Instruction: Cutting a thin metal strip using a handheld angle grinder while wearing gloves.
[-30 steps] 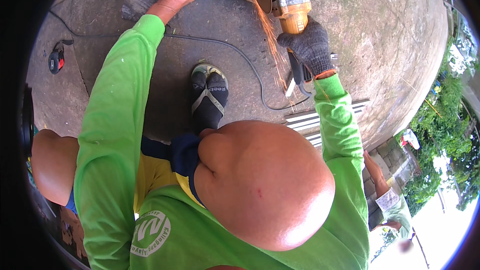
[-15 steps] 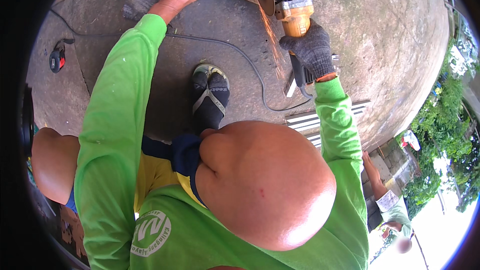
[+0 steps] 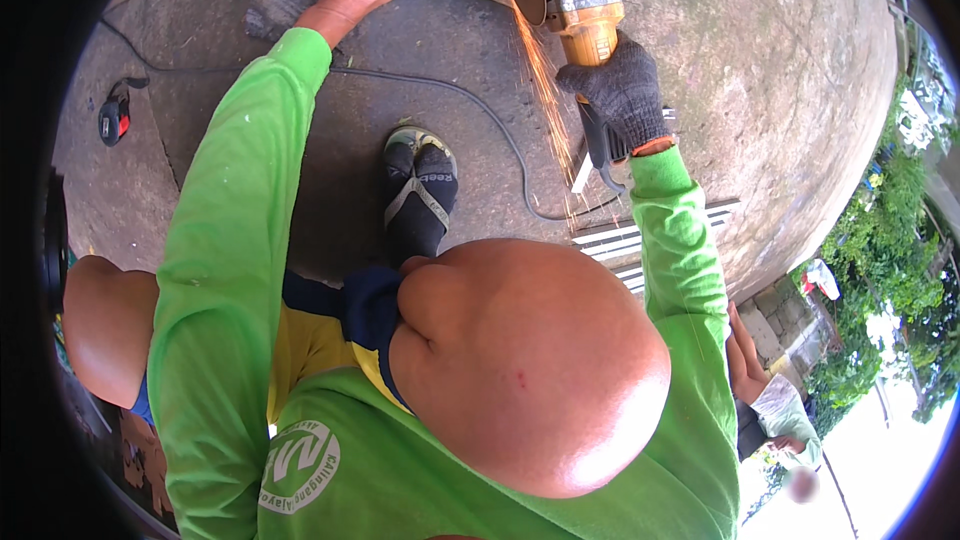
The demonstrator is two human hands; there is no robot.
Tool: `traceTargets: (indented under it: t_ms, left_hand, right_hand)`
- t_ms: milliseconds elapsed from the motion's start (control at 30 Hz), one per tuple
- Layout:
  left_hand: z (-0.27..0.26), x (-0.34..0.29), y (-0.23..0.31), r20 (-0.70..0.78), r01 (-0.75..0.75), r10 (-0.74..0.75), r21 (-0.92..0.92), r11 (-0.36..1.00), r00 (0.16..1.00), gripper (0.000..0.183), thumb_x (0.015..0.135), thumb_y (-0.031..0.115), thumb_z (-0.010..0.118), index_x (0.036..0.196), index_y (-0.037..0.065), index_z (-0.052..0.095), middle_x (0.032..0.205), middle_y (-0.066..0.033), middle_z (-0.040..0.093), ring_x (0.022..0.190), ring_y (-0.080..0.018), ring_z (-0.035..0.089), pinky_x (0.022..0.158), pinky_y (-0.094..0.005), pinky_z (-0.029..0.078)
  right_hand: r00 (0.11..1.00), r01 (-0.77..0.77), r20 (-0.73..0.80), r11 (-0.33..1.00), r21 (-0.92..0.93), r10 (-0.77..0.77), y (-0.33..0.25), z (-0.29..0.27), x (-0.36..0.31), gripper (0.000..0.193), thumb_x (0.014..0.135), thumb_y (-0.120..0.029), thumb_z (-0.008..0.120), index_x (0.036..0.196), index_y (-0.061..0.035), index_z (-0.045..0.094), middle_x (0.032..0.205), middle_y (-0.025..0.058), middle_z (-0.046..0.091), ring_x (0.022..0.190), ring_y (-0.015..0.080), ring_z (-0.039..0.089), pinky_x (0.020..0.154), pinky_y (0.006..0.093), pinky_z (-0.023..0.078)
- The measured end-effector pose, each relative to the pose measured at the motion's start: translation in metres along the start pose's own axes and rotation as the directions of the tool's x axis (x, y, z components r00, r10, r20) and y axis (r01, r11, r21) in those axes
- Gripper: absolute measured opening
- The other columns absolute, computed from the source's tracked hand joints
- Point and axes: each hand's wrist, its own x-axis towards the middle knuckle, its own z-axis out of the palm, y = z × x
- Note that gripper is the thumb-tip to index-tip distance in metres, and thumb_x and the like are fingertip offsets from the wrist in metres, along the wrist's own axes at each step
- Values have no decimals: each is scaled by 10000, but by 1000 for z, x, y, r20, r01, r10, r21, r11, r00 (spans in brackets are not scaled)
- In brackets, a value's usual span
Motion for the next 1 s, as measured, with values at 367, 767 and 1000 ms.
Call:
traceTargets:
  t_ms: [367, 767, 1000]
  left_hand:
    - [-1, 0, 1, 5, 1, -1, -15, 1000, 1000, 247, 706, 24, 774, 843, 30, 568, 891, -147, 566, 929, -379, 543, 827, -467, 438]
    - [1, 0, -2, 2, -1, 2, -23, 1000, 1000, 222, 699, -3, 732, 840, 33, 564, 892, -153, 564, 929, -389, 540, 826, -474, 434]
    - [0, 0, -1, 0, -9, 9, 12, 1000, 1000, 227, 695, -3, 730, 846, 32, 565, 898, -156, 563, 933, -389, 538, 833, -472, 436]
  right_hand:
    - [1000, 19, 7, 997, 68, -20, -6, 0, 2, 552, 646, -310, 877, 1082, -39, 675, 919, 124, 745, 821, 246, 737, 764, 361, 587]
    - [999, -31, 9, 1000, -2, 31, -12, 0, 7, 500, 673, -219, 881, 1061, 4, 659, 910, 116, 733, 784, 213, 717, 727, 345, 582]
    - [1000, 17, -10, 1000, 16, -16, -1, 1, 1, 542, 641, -313, 867, 1065, -29, 687, 903, 133, 745, 794, 246, 738, 745, 360, 593]
